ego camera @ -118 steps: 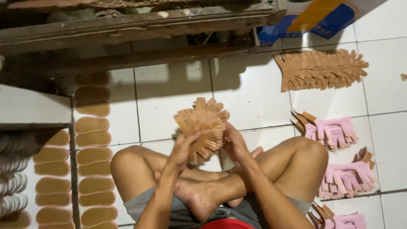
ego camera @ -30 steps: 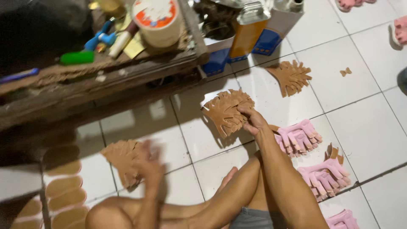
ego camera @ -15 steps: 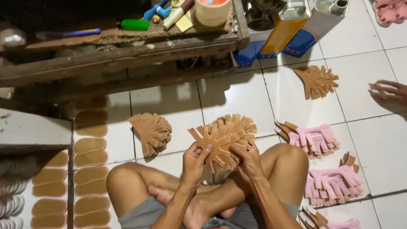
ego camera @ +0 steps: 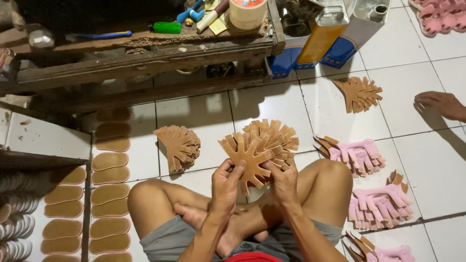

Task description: The person sits on the floor and uses a toothbrush to apply a yellow paste from a bowl onto a small metal tin and a rock. They then pick up and separate stacks of brown, hand-shaped foam pieces, arranging them on the floor.

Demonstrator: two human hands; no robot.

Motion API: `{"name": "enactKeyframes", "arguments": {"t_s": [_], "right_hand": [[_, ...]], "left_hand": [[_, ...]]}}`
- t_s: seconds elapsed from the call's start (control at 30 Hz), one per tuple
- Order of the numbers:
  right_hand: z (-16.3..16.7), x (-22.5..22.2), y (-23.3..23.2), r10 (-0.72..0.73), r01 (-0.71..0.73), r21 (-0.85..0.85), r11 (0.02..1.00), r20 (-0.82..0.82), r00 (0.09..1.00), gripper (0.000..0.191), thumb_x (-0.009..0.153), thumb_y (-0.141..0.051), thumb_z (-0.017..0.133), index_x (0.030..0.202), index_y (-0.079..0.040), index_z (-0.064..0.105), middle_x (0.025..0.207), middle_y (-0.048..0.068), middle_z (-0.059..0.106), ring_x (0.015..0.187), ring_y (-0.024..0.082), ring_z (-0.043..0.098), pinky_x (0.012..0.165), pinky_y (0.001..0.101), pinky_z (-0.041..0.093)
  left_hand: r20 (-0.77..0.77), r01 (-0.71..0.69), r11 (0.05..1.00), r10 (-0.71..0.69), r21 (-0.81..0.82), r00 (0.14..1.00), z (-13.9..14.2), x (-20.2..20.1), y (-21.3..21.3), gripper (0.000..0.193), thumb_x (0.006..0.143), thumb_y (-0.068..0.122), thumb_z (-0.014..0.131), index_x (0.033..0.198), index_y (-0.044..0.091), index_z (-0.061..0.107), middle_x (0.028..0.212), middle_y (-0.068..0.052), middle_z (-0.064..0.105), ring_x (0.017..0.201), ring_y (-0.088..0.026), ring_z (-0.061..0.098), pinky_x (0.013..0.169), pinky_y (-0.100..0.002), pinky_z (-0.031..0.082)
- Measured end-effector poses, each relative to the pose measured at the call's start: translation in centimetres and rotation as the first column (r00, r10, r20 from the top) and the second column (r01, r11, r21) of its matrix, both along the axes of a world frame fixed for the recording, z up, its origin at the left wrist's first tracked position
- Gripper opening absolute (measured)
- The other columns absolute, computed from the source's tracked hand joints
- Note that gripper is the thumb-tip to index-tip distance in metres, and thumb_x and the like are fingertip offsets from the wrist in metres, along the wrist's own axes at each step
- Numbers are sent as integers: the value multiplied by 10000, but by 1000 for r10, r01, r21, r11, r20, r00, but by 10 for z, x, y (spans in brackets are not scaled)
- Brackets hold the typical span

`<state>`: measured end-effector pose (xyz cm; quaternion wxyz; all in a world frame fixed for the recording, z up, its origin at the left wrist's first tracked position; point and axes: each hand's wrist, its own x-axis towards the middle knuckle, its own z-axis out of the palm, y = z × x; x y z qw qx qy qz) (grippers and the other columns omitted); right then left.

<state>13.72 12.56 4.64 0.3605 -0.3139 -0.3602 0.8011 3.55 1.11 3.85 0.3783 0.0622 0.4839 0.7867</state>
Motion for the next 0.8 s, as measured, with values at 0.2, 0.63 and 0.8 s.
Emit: {"name": "enactKeyframes", "arguments": {"t_s": [0.2,0.63,0.8], "right_hand": [[2,8,-3,43,-45,36,998,54,998,458,861,-34,745,1275,8,555,1092,117,720,870,213,736,696,352,628],[-28,23,-5,83,-93,88,992,102,991,381,941,-66,724,1278,20,569,1038,122,716,777,169,678,609,287,557],[-18,20,-11,40,-46,85,995,76,996,301,990,-101,713,1254,-26,588,975,91,697,728,147,671,564,272,529]], "left_hand": [[-139,49,983,-74,-174,988,-4,-3,-2,181,959,158,746,934,-20,723,796,-19,698,696,-49,577,623,-209,479],[-214,-34,971,-18,-237,977,-13,5,3,304,898,121,792,1096,-43,630,923,-85,722,796,-100,648,734,-229,561],[-150,-12,996,-1,-88,989,-6,8,-6,255,944,86,748,1128,-31,615,994,-92,728,864,-111,680,773,-232,572]]}}
